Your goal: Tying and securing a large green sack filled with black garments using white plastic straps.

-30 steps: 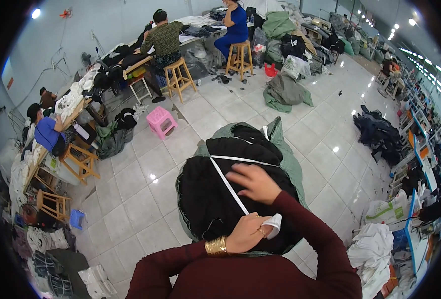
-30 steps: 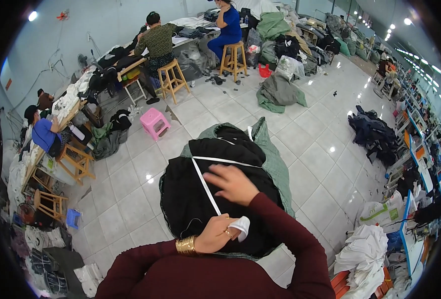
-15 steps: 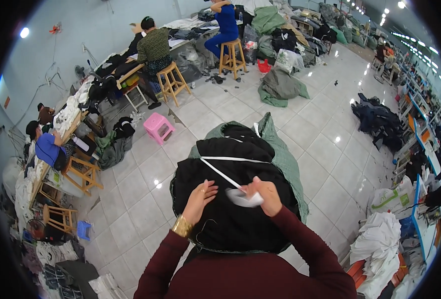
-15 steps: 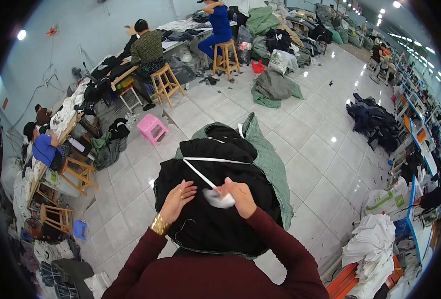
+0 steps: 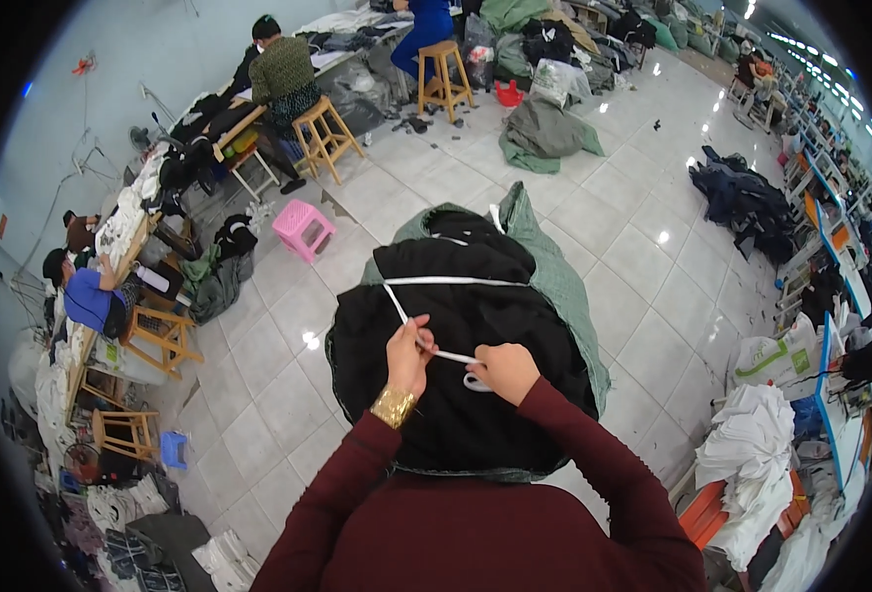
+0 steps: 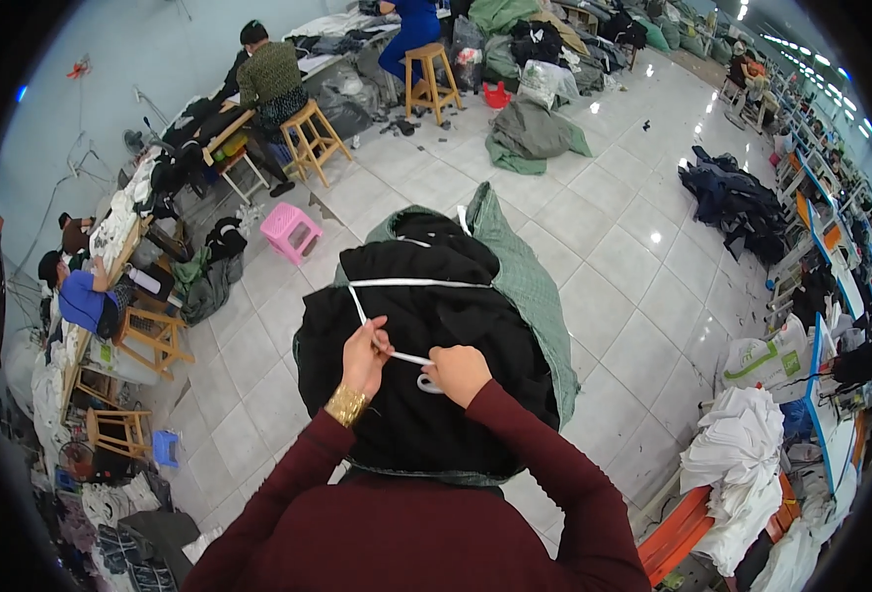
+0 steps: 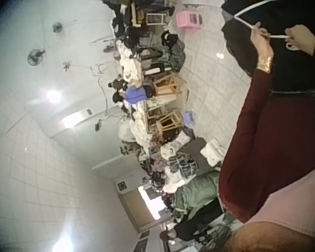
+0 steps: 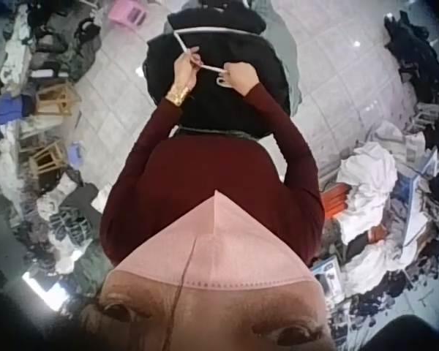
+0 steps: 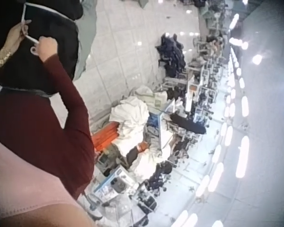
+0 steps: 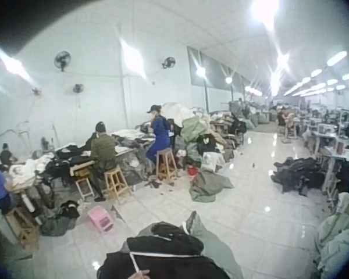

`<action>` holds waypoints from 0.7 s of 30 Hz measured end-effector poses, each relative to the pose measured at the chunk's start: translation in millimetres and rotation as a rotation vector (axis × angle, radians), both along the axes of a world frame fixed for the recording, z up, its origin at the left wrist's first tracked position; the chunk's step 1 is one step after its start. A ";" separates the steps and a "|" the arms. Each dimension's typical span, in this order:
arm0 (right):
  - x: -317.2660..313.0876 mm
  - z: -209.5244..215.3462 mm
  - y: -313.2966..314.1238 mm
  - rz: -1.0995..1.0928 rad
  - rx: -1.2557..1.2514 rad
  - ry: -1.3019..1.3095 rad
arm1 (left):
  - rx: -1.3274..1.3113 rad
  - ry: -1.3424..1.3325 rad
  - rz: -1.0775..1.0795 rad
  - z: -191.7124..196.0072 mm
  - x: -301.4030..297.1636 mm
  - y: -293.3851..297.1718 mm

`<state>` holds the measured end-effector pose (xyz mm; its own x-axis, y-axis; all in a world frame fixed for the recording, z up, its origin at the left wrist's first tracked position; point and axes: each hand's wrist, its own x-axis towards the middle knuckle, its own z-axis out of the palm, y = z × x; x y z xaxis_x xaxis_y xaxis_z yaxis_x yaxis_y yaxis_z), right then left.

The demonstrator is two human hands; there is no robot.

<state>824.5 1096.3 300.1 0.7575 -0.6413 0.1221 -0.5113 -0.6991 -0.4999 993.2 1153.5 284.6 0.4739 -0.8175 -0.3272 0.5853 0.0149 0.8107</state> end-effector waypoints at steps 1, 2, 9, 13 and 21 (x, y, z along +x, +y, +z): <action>3.3 8.4 -4.2 0.107 0.105 -0.051 | -0.010 0.007 0.004 -1.4 6.0 7.8; 6.0 16.4 -9.0 0.215 0.209 -0.099 | 0.004 0.027 -0.005 -2.4 15.4 14.5; 63.6 37.7 4.9 0.288 1.376 -0.945 | -0.001 -0.061 -0.129 16.8 31.7 1.2; 20.1 25.4 25.6 0.114 1.410 -1.084 | -0.019 0.282 -0.033 -0.9 3.8 3.1; -59.9 56.6 89.9 0.150 1.074 -0.685 | 0.114 0.436 -0.174 41.9 -67.7 54.6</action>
